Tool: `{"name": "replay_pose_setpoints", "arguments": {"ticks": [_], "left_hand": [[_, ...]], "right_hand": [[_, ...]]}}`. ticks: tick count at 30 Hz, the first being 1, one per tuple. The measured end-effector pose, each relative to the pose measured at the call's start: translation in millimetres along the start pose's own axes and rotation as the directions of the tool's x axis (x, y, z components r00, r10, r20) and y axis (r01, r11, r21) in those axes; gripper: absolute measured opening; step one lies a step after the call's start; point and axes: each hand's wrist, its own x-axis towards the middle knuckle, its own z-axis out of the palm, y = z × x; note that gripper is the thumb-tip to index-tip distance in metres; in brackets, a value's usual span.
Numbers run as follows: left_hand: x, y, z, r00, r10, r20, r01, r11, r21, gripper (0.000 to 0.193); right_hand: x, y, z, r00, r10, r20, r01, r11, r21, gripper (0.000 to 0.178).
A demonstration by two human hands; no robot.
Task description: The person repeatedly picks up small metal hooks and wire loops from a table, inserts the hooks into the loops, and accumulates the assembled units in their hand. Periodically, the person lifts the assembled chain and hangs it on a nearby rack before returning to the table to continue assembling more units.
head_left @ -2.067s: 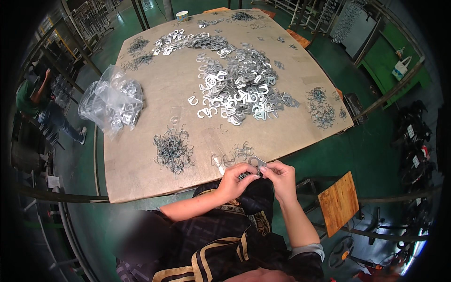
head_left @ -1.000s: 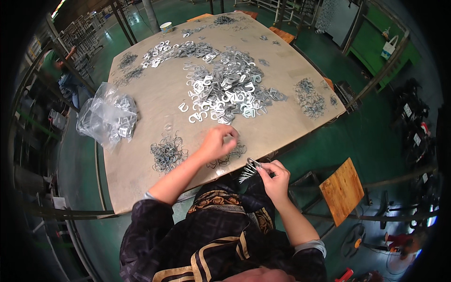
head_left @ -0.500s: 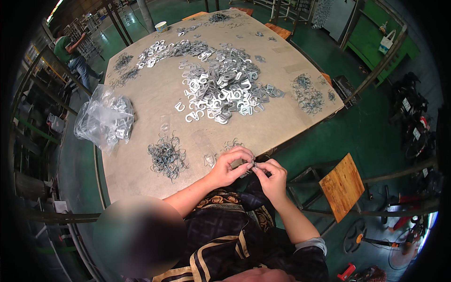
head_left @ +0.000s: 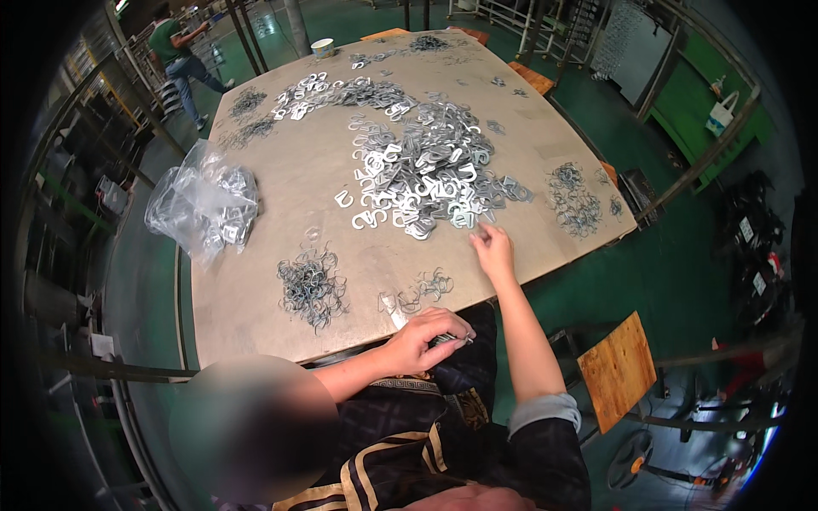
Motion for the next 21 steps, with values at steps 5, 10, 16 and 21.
{"name": "replay_pose_setpoints", "arguments": {"ticks": [5, 10, 16, 21], "left_hand": [[-7, -2, 4, 1.0, -0.006, -0.009, 0.006, 1.0, 0.01, 0.006], [-8, -8, 7, 0.999, -0.029, -0.021, 0.029, 1.0, -0.003, 0.007], [-7, -15, 16, 0.999, -0.04, -0.01, 0.04, 0.999, -0.004, 0.006], [-10, -12, 19, 0.999, -0.035, -0.034, 0.035, 0.999, -0.013, 0.012]], "right_hand": [[21, -14, 26, 0.987, 0.156, -0.028, -0.158, 0.982, -0.099, 0.027], [15, 9, 8, 0.951, 0.278, 0.137, -0.294, 0.949, 0.113, 0.02], [6, -10, 2, 0.99, 0.131, 0.055, -0.124, 0.986, -0.11, 0.029], [14, -32, 15, 0.988, 0.149, 0.05, -0.136, 0.969, -0.207, 0.032]]}}
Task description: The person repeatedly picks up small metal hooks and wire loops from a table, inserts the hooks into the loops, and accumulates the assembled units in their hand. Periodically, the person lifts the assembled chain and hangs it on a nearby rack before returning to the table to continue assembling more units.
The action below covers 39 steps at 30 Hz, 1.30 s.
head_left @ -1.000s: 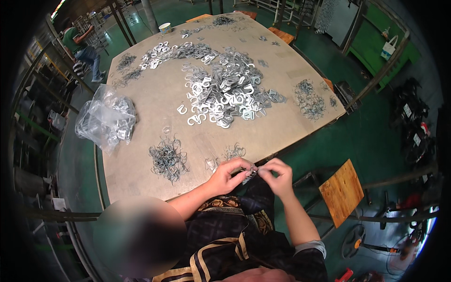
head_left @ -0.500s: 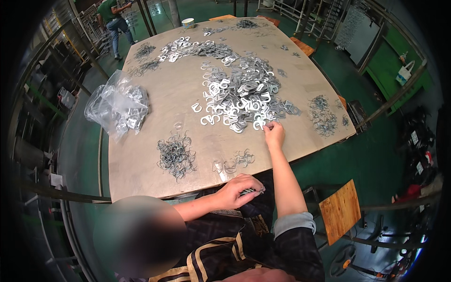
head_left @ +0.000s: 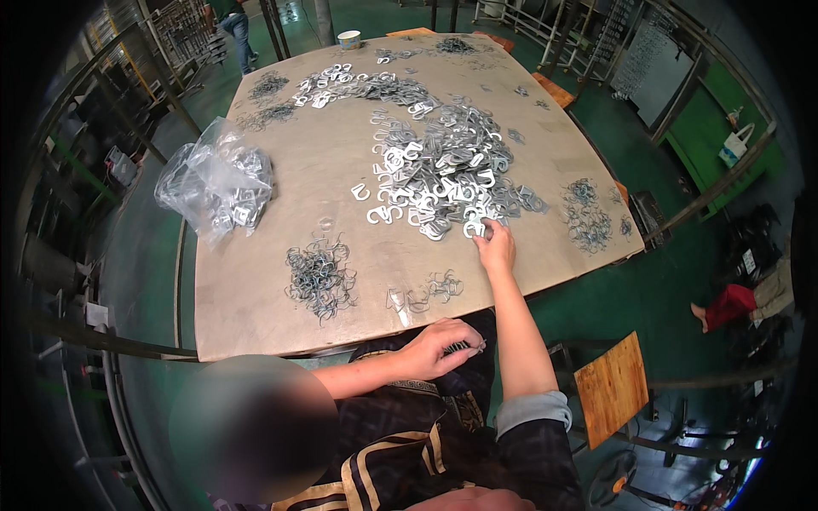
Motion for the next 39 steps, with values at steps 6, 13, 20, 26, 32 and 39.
{"name": "replay_pose_setpoints", "arguments": {"ticks": [6, 13, 20, 26, 32, 39], "left_hand": [[-6, -5, -2, 0.998, -0.045, -0.052, 0.046, 0.999, 0.019, 0.014], [1, -7, -3, 0.985, -0.061, -0.162, 0.072, 0.995, 0.069, 0.011], [2, -6, 3, 0.978, -0.075, -0.196, 0.101, 0.987, 0.126, 0.015], [-1, -6, -2, 0.973, -0.122, -0.196, 0.158, 0.97, 0.183, 0.011], [23, -51, -87, 0.866, -0.359, -0.349, 0.439, 0.879, 0.185, 0.028], [46, -155, -130, 0.775, -0.3, -0.556, 0.632, 0.351, 0.691, 0.053]], "right_hand": [[-8, 10, 0, 0.992, 0.049, 0.113, -0.095, 0.889, 0.447, 0.027], [-112, -25, -93, 0.957, -0.018, 0.289, -0.227, 0.575, 0.786, 0.018], [-155, -38, -122, 0.968, -0.06, 0.243, -0.154, 0.626, 0.765, 0.019], [-168, -50, -124, 0.987, -0.152, 0.056, 0.088, 0.794, 0.602, 0.015], [-172, -46, -130, 0.975, -0.209, -0.075, 0.217, 0.824, 0.524, 0.014], [-174, -44, -129, 0.973, -0.198, -0.119, 0.231, 0.824, 0.518, 0.014]]}}
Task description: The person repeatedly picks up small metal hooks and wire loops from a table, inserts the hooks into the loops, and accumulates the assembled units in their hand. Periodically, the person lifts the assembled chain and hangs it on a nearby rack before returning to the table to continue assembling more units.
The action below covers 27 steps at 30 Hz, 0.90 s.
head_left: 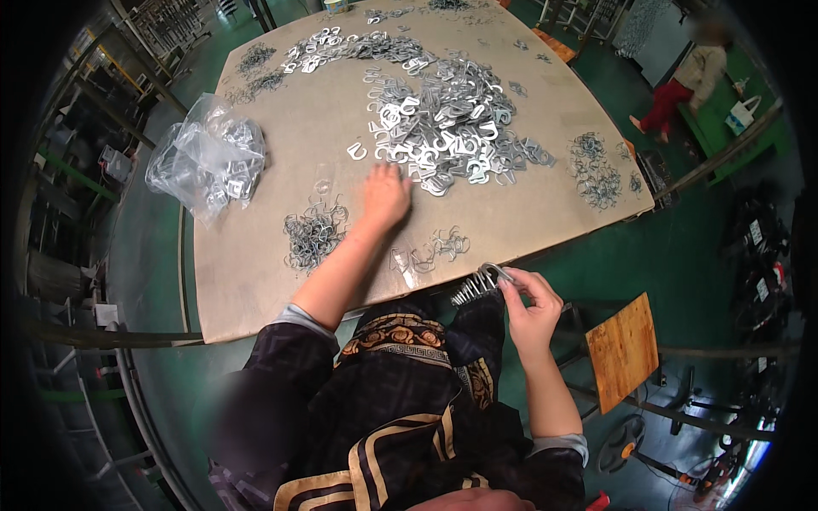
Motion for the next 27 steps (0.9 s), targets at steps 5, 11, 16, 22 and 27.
{"name": "replay_pose_setpoints", "arguments": {"ticks": [5, 11, 16, 22, 27], "left_hand": [[-34, 28, -20, 0.982, 0.106, 0.155, -0.024, 0.891, -0.454, 0.05], [-66, -33, -97, 0.977, -0.215, 0.006, 0.206, 0.943, 0.262, 0.053], [-114, -43, -77, 0.973, -0.185, -0.137, 0.227, 0.871, 0.435, 0.053], [-99, -39, -71, 0.969, 0.189, -0.16, -0.19, 0.982, 0.009, 0.019], [-90, -35, -109, 0.971, 0.219, -0.098, -0.233, 0.959, -0.162, 0.015]], "right_hand": [[-1, 2, 0, 1.0, -0.005, -0.013, 0.005, 1.0, -0.02, 0.014], [-4, 1, 2, 1.0, -0.011, 0.0, 0.011, 1.0, -0.015, 0.013], [-5, 5, 7, 0.998, -0.019, 0.066, 0.02, 1.0, -0.012, 0.013], [-8, -1, 14, 0.996, -0.018, 0.092, 0.023, 0.999, -0.05, 0.013], [-11, -1, 13, 0.993, -0.041, 0.112, 0.046, 0.998, -0.05, 0.013]]}}
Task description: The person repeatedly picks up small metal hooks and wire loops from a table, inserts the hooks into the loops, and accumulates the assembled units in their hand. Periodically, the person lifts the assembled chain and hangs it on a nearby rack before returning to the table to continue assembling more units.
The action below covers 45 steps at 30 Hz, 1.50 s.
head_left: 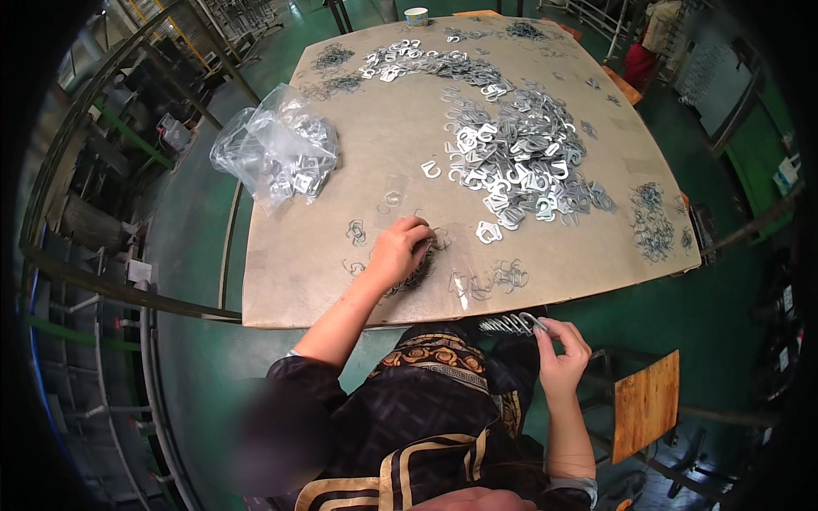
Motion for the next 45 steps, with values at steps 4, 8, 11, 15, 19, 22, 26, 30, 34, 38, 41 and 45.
{"name": "replay_pose_setpoints", "arguments": {"ticks": [4, 8, 11, 15, 19, 22, 26, 30, 34, 38, 41, 45], "left_hand": [[4, -24, -41, 0.983, -0.033, 0.182, 0.015, 0.995, 0.096, 0.014], [12, -74, -37, 0.991, -0.125, -0.052, 0.135, 0.94, 0.313, 0.005], [21, -97, -18, 0.996, -0.089, -0.006, 0.079, 0.852, 0.517, 0.012], [34, -103, -4, 0.969, -0.065, 0.237, -0.111, 0.745, 0.658, 0.014], [46, -93, -8, 0.961, -0.099, 0.257, -0.098, 0.749, 0.656, 0.012], [47, -52, -15, 0.986, -0.104, 0.132, 0.06, 0.953, 0.298, 0.01], [24, 40, -13, 0.95, 0.092, 0.298, 0.129, 0.756, -0.642, 0.007], [1, 115, -6, 0.854, 0.328, 0.404, 0.191, 0.524, -0.83, 0.007], [-2, 129, 13, 0.819, 0.361, 0.446, 0.233, 0.501, -0.834, 0.006], [-1, 128, 24, 0.827, 0.328, 0.457, 0.24, 0.529, -0.814, 0.007], [0, 132, 25, 0.845, 0.312, 0.434, 0.199, 0.57, -0.797, 0.007], [1, 140, 25, 0.853, 0.289, 0.435, 0.211, 0.571, -0.794, 0.007]], "right_hand": [[-2, 2, 1, 1.0, -0.019, 0.017, 0.019, 1.0, 0.007, 0.013], [-3, 3, 1, 0.999, -0.013, 0.039, 0.012, 1.0, 0.005, 0.014], [-4, 4, 3, 0.999, -0.022, 0.034, 0.022, 1.0, -0.003, 0.014], [-5, 3, 3, 0.999, -0.031, 0.029, 0.032, 0.999, -0.025, 0.015], [-7, 6, 3, 1.0, -0.008, 0.015, 0.008, 1.0, -0.011, 0.016], [-7, 4, 6, 1.0, 0.02, -0.005, -0.02, 1.0, -0.005, 0.021], [-8, 9, 10, 0.999, 0.031, -0.027, -0.031, 0.999, -0.004, 0.031], [-9, 8, 12, 0.999, 0.045, 0.013, -0.045, 0.999, 0.022, 0.038], [-10, 2, 10, 0.999, -0.049, -0.002, 0.049, 0.999, -0.019, 0.039], [-11, 2, 8, 0.996, -0.084, -0.004, 0.083, 0.995, -0.058, 0.04], [-9, -1, 8, 0.995, -0.102, -0.023, 0.1, 0.992, -0.071, 0.04], [-8, -4, 10, 0.992, -0.113, -0.059, 0.108, 0.991, -0.081, 0.038]]}}
